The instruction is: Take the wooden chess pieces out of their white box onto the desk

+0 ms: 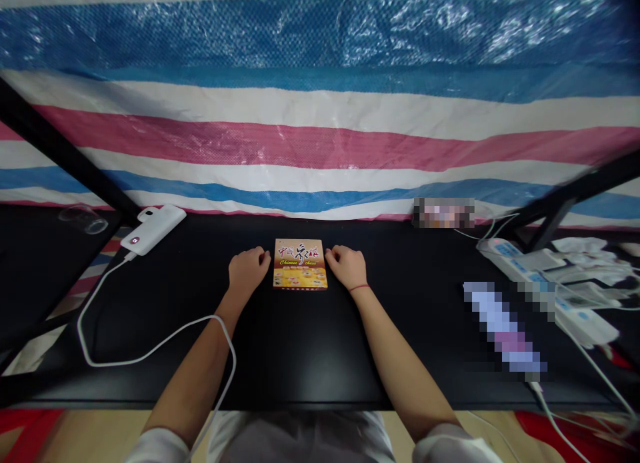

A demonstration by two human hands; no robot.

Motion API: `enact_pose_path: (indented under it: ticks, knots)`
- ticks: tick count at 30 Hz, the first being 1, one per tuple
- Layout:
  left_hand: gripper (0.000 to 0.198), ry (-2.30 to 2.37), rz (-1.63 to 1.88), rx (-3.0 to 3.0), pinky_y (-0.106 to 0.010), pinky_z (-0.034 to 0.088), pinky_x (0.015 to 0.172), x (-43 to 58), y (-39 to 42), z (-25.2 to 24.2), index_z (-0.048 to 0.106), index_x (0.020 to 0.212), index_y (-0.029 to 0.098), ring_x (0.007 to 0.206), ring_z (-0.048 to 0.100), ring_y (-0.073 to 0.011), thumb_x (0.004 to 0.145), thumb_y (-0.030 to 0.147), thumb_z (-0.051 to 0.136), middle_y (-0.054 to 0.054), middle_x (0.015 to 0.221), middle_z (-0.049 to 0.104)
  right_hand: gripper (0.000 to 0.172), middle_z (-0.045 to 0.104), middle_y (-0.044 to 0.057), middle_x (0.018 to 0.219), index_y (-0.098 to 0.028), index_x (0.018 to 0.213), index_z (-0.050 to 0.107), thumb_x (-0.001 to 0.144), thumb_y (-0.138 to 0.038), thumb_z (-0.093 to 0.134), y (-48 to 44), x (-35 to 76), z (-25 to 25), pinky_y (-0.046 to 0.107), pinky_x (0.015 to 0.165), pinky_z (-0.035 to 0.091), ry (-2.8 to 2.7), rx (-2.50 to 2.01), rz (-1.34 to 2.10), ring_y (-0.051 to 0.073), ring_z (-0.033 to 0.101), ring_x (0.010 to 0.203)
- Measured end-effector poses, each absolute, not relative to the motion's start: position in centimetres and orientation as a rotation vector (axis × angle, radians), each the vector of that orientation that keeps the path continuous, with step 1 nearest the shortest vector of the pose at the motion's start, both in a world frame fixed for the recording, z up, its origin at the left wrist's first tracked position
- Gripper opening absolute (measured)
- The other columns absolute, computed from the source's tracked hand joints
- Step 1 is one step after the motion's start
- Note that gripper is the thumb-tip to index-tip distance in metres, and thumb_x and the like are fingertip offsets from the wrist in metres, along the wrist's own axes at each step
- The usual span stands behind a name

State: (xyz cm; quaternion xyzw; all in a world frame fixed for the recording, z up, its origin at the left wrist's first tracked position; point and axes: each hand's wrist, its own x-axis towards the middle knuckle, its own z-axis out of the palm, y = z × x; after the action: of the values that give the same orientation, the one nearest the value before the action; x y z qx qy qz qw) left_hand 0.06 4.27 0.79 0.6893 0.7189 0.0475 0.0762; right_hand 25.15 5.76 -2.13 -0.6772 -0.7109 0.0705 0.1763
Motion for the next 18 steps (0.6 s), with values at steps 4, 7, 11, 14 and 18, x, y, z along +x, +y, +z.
enact_pose_path:
  ticks: [4, 7, 11, 14, 18]
  knots:
    - [0.033, 2.158, 0.152, 2.080, -0.028, 0.032, 0.062, 0.02, 4.28, 0.69, 0.063, 0.080, 0.021, 0.075, 0.063, -0.0192, 0.094, 0.039, 0.038, -0.004, 0.079, 0.069, 0.033, 0.063, 0.003, 0.068, -0.018, 0.060, 0.051, 0.090, -0.032, 0.046, 5.77, 25.15, -2.06, 0.028, 0.061, 0.020, -2.012, -1.915, 0.210, 0.013, 0.052, 0.063]
    - [0.033, 2.162, 0.156, 2.085, -0.028, 0.031, 0.061, -0.01, 4.25, 0.64, 0.062, 0.079, 0.021, 0.075, 0.063, -0.0185, 0.094, 0.038, 0.038, -0.004, 0.079, 0.069, 0.033, 0.063, 0.003, 0.068, -0.018, 0.060, 0.051, 0.090, -0.032, 0.046, 5.72, 25.12, -1.99, 0.027, 0.061, 0.020, -2.014, -1.922, 0.212, 0.013, 0.053, 0.063]
    - [0.033, 2.166, 0.161, 2.088, -0.028, 0.030, 0.061, -0.09, 4.26, 0.50, 0.061, 0.078, 0.021, 0.074, 0.062, -0.0177, 0.094, 0.039, 0.038, -0.004, 0.078, 0.069, 0.033, 0.064, 0.003, 0.069, -0.018, 0.060, 0.051, 0.090, -0.031, 0.045, 5.67, 25.10, -1.97, 0.027, 0.061, 0.020, -2.023, -1.939, 0.200, 0.013, 0.054, 0.064]
    - [0.033, 2.160, 0.167, 2.101, -0.028, 0.030, 0.061, -0.12, 4.28, 0.46, 0.061, 0.079, 0.021, 0.074, 0.063, -0.0183, 0.094, 0.039, 0.038, -0.004, 0.078, 0.069, 0.034, 0.063, 0.002, 0.069, -0.018, 0.060, 0.051, 0.090, -0.032, 0.045, 5.68, 25.11, -2.02, 0.027, 0.061, 0.020, -2.020, -1.928, 0.206, 0.013, 0.053, 0.065]
    - [0.033, 2.156, 0.146, 2.092, -0.028, 0.031, 0.062, -0.04, 4.27, 0.66, 0.062, 0.080, 0.021, 0.075, 0.063, -0.0185, 0.094, 0.038, 0.037, -0.004, 0.080, 0.069, 0.034, 0.063, 0.002, 0.068, -0.018, 0.060, 0.050, 0.091, -0.032, 0.045, 5.71, 25.11, -2.02, 0.027, 0.061, 0.020, -2.019, -1.930, 0.206, 0.013, 0.052, 0.063]
